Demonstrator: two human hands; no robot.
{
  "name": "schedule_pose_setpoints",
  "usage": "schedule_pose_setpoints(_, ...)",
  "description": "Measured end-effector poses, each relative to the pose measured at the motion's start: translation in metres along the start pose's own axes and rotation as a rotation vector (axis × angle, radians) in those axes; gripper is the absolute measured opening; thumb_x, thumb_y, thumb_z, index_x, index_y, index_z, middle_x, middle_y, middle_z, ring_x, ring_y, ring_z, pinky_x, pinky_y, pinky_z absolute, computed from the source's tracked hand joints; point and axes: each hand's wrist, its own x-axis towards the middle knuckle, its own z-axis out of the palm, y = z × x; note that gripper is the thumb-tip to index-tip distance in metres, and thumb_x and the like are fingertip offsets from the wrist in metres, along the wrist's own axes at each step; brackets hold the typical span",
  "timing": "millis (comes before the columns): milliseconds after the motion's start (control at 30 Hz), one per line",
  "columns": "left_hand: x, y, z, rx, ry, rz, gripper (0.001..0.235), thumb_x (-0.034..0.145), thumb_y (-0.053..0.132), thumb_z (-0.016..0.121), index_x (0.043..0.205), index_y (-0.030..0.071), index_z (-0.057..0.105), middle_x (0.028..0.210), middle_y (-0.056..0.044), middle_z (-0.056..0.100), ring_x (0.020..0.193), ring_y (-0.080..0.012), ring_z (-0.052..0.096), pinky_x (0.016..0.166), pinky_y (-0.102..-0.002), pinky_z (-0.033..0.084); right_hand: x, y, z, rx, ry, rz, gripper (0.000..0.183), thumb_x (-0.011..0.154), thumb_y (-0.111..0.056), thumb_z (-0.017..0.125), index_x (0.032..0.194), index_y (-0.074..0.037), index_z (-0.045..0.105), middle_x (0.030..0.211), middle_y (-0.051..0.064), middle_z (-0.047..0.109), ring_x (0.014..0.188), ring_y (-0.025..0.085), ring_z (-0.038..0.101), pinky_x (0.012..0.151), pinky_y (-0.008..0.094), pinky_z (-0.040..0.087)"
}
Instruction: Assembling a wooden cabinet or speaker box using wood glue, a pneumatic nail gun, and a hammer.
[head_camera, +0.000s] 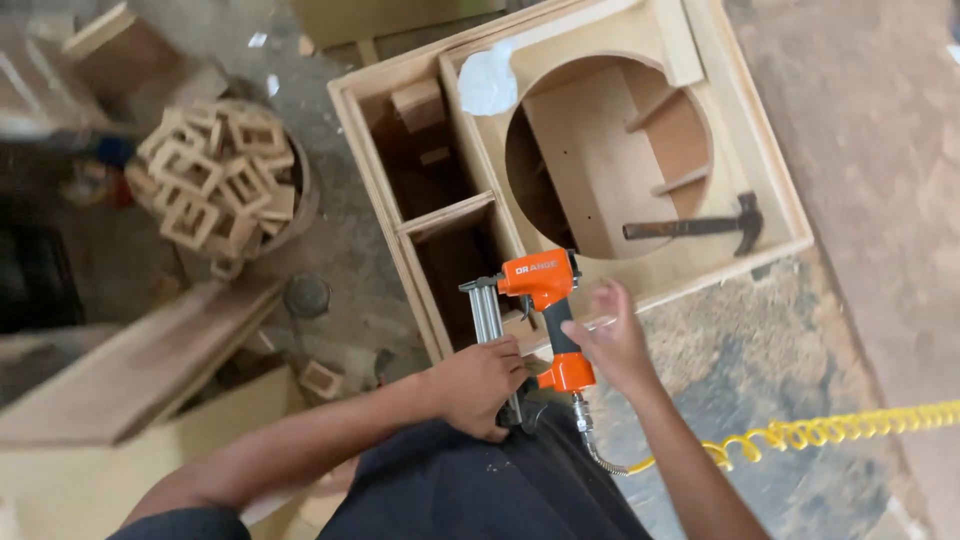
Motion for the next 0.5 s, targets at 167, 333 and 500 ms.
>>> schedule_pose_setpoints(167, 0.049, 0.018, 0.002, -0.011, 0.297, -0.12, 0.077, 0.057, 0.05, 0.075, 0.106, -0.009, 0.067, 0.104, -0.024, 0.068, 0.112, -0.0407, 0.062, 0.119, -0.056, 0.035, 0.066, 0.072, -0.045, 0.46, -0.296, 0.232, 0.028, 0.093, -0.027, 0.073, 0.09, -0.001, 0.063, 0.055, 0.02, 0.06, 0.051, 0.032, 0.067, 0.052, 0.04, 0.054)
schedule_pose_setpoints(333, 0.023, -0.056, -0.026, 0.277, 0.576, -0.956, 0.077, 0.097, 0.059, 0.06, 0.15, 0.005, 0.049, 0.15, -0.03, 0.042, 0.138, -0.0497, 0.042, 0.116, -0.061, 0.032, 0.101, 0.098, -0.096, 0.126, -0.268, 0.21, 0.028, 0.09, -0.017, 0.079, 0.104, -0.001, 0.061, 0.065, 0.016, 0.066, 0.054, 0.028, 0.069, 0.051, 0.041, 0.057)
schedule_pose_setpoints(500, -0.013, -0.159, -0.001, 0.138, 0.307, -1.647, 0.096, 0.094, 0.081, 0.036, 0.166, 0.019, 0.02, 0.172, -0.02, 0.003, 0.16, -0.0382, 0.001, 0.126, -0.064, 0.003, 0.074, 0.063, -0.124, 0.188, -0.024, 0.24, 0.026, 0.09, -0.01, 0.077, 0.105, 0.002, 0.06, 0.074, 0.014, 0.059, 0.055, 0.028, 0.066, 0.052, 0.045, 0.058)
